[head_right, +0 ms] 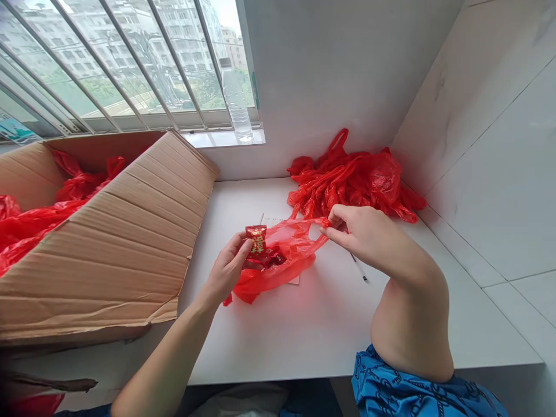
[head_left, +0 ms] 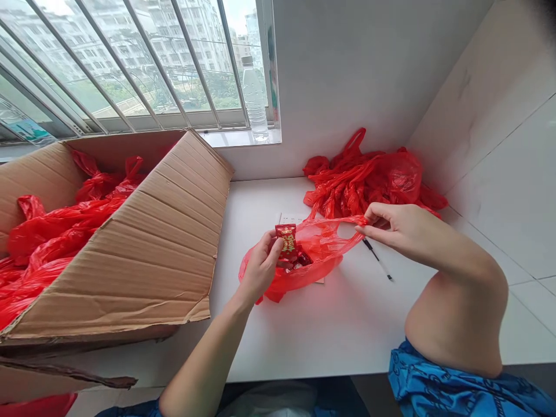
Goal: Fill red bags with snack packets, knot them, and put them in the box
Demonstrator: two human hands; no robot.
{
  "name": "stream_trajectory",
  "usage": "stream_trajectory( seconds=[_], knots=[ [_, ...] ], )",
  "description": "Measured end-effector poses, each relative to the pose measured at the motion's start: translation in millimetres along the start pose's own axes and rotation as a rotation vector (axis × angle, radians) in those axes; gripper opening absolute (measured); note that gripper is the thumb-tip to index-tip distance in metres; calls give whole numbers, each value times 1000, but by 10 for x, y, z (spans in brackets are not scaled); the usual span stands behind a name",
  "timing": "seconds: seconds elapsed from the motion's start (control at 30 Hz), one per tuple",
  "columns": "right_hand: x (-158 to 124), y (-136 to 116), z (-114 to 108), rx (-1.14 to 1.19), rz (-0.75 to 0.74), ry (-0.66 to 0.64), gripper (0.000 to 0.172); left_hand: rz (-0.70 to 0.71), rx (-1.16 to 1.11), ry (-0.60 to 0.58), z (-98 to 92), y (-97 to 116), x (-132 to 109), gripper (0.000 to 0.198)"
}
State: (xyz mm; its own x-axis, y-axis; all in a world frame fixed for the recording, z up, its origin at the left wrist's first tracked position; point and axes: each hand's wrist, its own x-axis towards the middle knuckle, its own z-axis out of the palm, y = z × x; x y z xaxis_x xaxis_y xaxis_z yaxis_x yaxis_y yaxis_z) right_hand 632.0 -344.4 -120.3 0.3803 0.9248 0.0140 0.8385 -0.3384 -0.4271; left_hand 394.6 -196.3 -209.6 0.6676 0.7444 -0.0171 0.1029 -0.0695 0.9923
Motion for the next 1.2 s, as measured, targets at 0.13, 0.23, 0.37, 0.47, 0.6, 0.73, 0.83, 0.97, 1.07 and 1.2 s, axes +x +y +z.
stream_trajectory(
  seconds=[0.13,0.23,0.37,0.47,0.6,0.73,0.83,0.97,1.07,1.2],
  knots=[
    [1,-40,12,5,-23,-41,28,-54,-133,-162,6,70,-81,39],
    [5,-73,16,11,-32,-59,25,-67,-183,-284,5,54,-121,41],
    [1,-113,8,0,-26,-58,26,-11,-155,-310,19,27,-139,47],
    [-12,-118,-3,-3,-23,-56,25,55,21,-173,30,33,-138,39],
    [-19,-96,-6,12,-31,-62,24,81,70,-128,27,37,-137,30],
    [24,-136,44,17,-86,-28,8,92,70,-112,37,27,-125,28],
    [69,-241,115,55,-175,45,19,116,116,-93,52,47,-89,30],
    [93,-386,197,110,-252,34,36,142,16,-45,46,108,-19,28],
    [106,-435,247,175,-307,-53,27,184,-38,-67,33,142,11,21],
    [149,-454,333,189,-334,-121,31,184,-94,-70,47,133,-12,20]
  ],
)
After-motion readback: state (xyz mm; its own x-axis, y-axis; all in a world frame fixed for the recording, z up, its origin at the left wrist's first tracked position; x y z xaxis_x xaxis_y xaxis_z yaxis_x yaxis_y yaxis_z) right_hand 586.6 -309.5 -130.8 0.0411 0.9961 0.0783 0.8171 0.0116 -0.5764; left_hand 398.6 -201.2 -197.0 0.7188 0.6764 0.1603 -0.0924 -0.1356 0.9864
